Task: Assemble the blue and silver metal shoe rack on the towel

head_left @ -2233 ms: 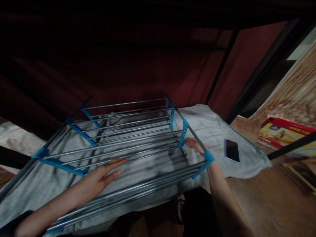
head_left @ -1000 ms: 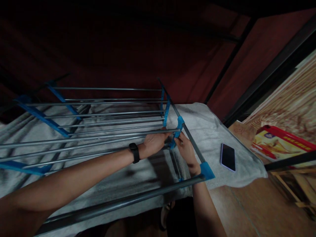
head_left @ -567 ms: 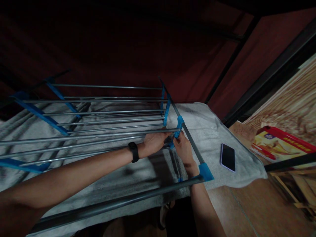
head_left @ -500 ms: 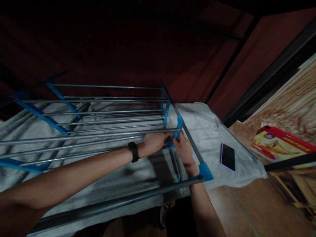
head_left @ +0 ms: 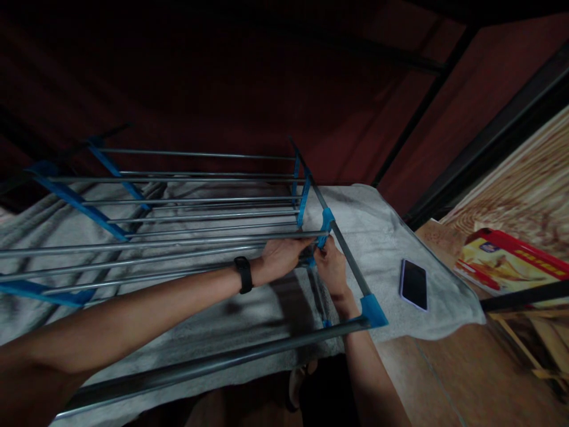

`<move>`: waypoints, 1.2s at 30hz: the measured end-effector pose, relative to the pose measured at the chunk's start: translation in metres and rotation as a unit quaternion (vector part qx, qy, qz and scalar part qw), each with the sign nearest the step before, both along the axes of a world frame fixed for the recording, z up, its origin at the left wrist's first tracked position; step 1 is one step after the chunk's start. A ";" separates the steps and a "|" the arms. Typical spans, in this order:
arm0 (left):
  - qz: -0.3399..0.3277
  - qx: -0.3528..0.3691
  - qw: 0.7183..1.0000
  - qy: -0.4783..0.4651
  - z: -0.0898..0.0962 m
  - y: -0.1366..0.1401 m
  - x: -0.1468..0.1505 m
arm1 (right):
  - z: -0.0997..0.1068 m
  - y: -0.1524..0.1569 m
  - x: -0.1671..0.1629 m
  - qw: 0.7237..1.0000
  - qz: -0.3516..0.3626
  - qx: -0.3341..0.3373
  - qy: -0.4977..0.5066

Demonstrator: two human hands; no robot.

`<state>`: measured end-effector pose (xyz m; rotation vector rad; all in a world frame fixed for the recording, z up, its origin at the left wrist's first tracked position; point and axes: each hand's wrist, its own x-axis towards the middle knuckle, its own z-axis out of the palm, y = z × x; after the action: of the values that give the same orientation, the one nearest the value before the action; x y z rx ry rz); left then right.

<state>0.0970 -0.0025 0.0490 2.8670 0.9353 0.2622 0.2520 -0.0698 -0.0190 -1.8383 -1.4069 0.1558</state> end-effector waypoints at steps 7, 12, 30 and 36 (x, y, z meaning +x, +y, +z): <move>-0.014 0.024 0.999 -0.039 -0.001 0.006 0.000 | -0.005 0.000 -0.002 1.000 -0.002 0.012 -0.007; -0.010 0.001 1.000 -0.025 -0.004 0.001 -0.001 | -0.010 0.001 -0.001 1.000 -0.001 0.021 -0.005; 0.013 -0.025 1.000 -0.012 -0.006 0.001 -0.001 | -0.017 0.004 -0.004 0.998 -0.004 0.065 -0.019; 0.014 -0.014 0.999 -0.026 -0.009 0.002 -0.001 | -0.020 0.006 -0.004 0.998 -0.002 0.062 -0.016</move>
<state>0.0957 -0.0003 0.0399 2.8101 0.9637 0.3217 0.2479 -0.0636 -0.0387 -1.7490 -1.4026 0.0373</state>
